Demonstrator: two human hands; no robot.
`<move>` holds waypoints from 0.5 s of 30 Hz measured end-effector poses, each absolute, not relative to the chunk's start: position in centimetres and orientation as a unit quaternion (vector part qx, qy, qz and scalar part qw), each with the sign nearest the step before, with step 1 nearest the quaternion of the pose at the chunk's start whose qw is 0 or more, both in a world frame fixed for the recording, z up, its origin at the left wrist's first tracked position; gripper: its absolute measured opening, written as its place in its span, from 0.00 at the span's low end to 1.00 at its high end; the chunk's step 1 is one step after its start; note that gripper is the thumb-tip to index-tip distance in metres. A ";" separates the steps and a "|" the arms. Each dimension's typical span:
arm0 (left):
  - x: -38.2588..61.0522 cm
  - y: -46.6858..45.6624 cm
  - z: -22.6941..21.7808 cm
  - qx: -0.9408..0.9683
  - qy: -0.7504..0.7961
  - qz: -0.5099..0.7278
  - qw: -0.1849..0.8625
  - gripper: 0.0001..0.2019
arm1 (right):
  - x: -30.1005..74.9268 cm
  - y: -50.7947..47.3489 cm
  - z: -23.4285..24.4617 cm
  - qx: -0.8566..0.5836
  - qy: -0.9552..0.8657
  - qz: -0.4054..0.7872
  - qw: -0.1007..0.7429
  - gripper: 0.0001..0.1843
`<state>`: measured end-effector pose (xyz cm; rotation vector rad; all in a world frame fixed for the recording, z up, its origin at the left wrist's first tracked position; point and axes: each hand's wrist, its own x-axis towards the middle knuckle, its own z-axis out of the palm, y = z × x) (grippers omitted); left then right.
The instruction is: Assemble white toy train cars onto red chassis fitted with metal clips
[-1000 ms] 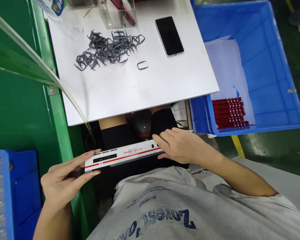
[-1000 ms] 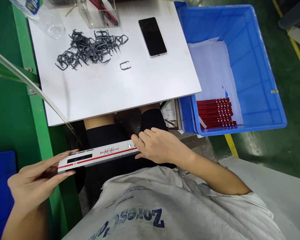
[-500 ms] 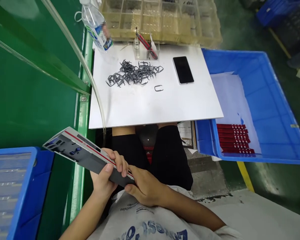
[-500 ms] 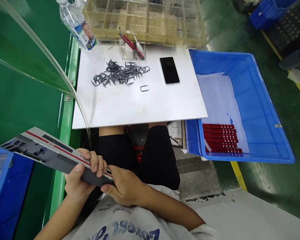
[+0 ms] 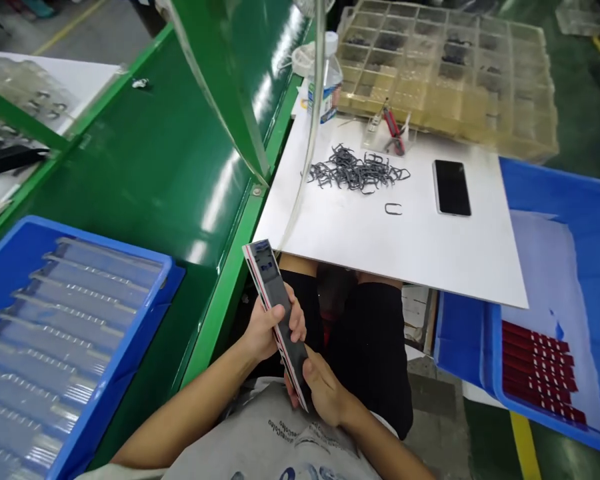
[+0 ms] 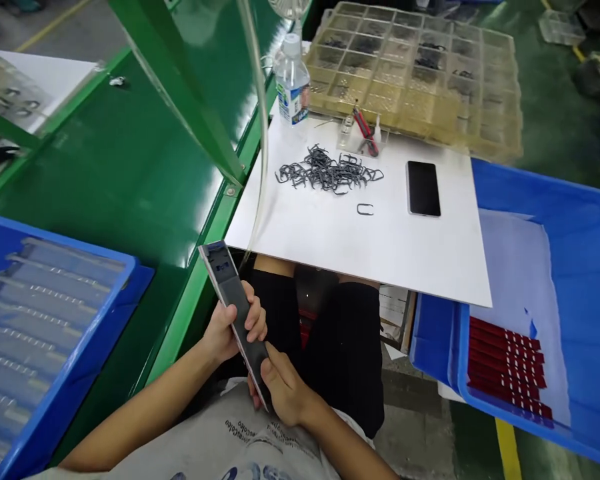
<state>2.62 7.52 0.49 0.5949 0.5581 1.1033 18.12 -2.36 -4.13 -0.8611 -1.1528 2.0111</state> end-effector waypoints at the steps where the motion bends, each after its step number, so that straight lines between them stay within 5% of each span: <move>1: 2.7 7.4 0.5 0.266 0.265 0.515 0.771 0.22 | 18.0 -2.3 -4.0 -0.319 -0.437 0.781 0.311 0.38; 6: 2.5 6.9 0.5 0.300 0.293 0.472 0.775 0.23 | 19.8 0.3 -2.5 -0.276 -0.615 0.694 0.253 0.50; 8: 2.0 7.0 0.3 0.317 0.290 0.447 0.784 0.22 | 22.2 3.3 -1.3 -0.325 -0.688 0.596 0.256 0.44; 12: 1.2 7.2 -0.3 0.333 0.263 0.405 0.810 0.21 | 30.0 12.8 1.2 -0.556 -0.698 0.255 0.372 0.16; 15: 1.0 7.3 -0.7 0.323 0.224 0.379 0.838 0.28 | 35.9 20.3 1.6 -0.601 -0.716 0.082 0.345 0.16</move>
